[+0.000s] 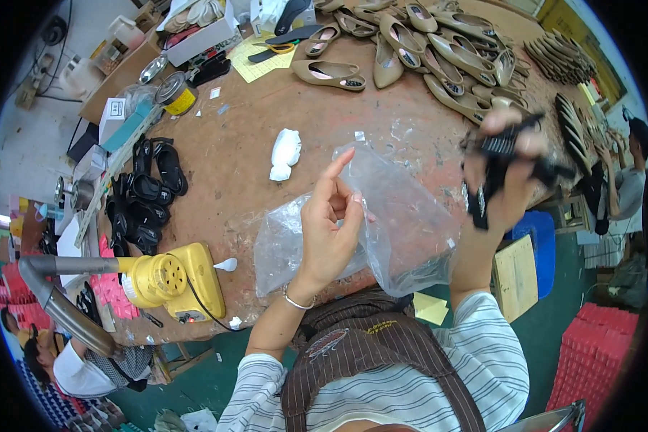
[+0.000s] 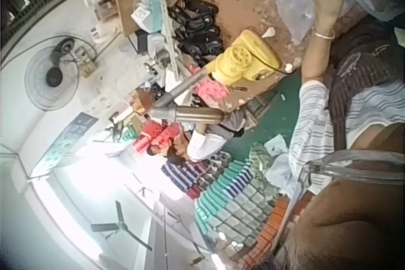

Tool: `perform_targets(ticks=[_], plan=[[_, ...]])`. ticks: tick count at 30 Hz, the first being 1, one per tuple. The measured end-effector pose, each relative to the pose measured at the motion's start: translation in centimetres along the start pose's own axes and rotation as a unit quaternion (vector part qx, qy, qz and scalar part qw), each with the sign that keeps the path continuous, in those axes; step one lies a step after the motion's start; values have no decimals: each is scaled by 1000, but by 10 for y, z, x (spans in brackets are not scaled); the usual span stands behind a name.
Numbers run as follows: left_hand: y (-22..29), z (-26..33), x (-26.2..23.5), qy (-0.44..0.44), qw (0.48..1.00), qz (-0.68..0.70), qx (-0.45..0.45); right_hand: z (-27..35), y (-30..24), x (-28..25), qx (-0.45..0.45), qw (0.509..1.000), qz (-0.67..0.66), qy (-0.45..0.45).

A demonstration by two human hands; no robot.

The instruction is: Attaching decorative buckles to black flat shoes using adhesive.

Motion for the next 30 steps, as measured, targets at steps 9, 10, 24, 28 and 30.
perform_targets(ticks=[9,10,24,28,30], plan=[[31,-3,-15,-14,993,-105,56,32,17,77,384,810,340,-285],[36,-5,-19,-11,992,-109,62,38,23,76,352,803,359,-318],[129,-206,-214,142,937,-286,141,94,-4,-5,417,876,192,146],[175,-261,-326,280,894,-283,207,156,28,21,471,807,352,55],[175,-257,-370,338,885,-234,220,187,34,39,474,781,406,14]])
Point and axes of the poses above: each hand's wrist, its own z-axis away from the middle knuckle, its own x-axis out of the palm, y = z × x, the point moved 2 cm from there along -z, towards the middle knuckle, and after that the axes turned 11 degrees about -y, right-handed, at the moved point
